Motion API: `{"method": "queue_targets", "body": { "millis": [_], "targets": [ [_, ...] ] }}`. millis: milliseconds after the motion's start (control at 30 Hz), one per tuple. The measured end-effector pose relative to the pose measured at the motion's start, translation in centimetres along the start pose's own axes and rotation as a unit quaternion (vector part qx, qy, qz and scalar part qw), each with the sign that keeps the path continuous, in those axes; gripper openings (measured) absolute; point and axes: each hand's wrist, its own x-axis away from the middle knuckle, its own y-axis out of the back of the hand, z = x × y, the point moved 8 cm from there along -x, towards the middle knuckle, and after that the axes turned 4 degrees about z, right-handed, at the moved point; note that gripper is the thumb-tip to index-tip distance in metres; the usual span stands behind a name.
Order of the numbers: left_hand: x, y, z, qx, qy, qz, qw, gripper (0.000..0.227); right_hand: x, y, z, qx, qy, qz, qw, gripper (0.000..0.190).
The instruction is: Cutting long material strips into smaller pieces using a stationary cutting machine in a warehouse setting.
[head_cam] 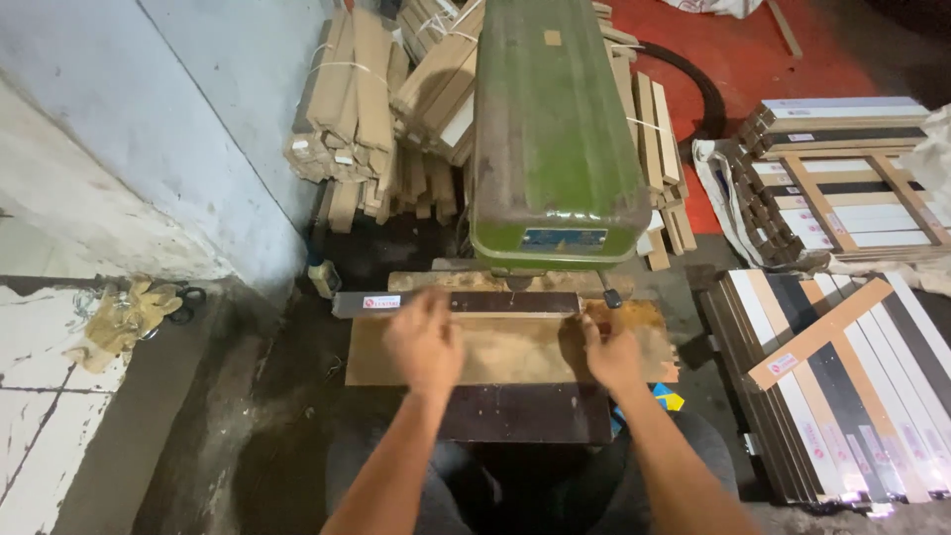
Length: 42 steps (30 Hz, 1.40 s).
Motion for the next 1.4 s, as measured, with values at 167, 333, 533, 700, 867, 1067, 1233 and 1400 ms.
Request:
{"method": "queue_targets", "body": {
  "millis": [167,333,533,700,867,1067,1233,1400],
  "targets": [
    [-0.5,0.8,12.6,0.058,0.267,-0.079,0.959,0.061,0.8,-0.8,2.9,0.060,-0.048,0.070,0.995,0.049],
    [-1.2,-0.5,18.6,0.171,0.321,-0.014,0.931,0.056,1.2,-2.1,3.4,0.072,0.021,-0.013,0.997,0.038],
    [-1.5,-1.0,24.8,0.201,0.350,-0.061,0.913,0.054,3.2,-5.6,5.4,0.007,0.046,0.023,0.999,0.035],
    [-0.8,4.3,22.0,0.240,0.342,-0.042,0.908,0.054,1.7,-7.2,6.2,-0.034,0.059,0.034,0.997,0.036],
    [-0.3,5.7,20.3,0.262,0.339,-0.038,0.903,0.056,1.8,-7.5,6.1,-0.049,0.054,0.038,0.997,0.034],
    [-1.3,4.2,20.9,0.231,0.306,-0.101,0.918,0.063,1.9,-7.8,6.1,-0.077,0.061,0.026,0.995,0.033],
    [0.1,4.1,11.7,0.078,0.117,-0.293,0.946,0.058,2.5,-7.0,6.6,-0.048,0.055,0.040,0.997,0.040],
    [1.8,3.6,-4.9,0.051,-0.069,0.006,0.996,0.039,8.3,-0.4,10.3,-0.173,-0.077,0.046,0.981,0.048]
  ]
}}
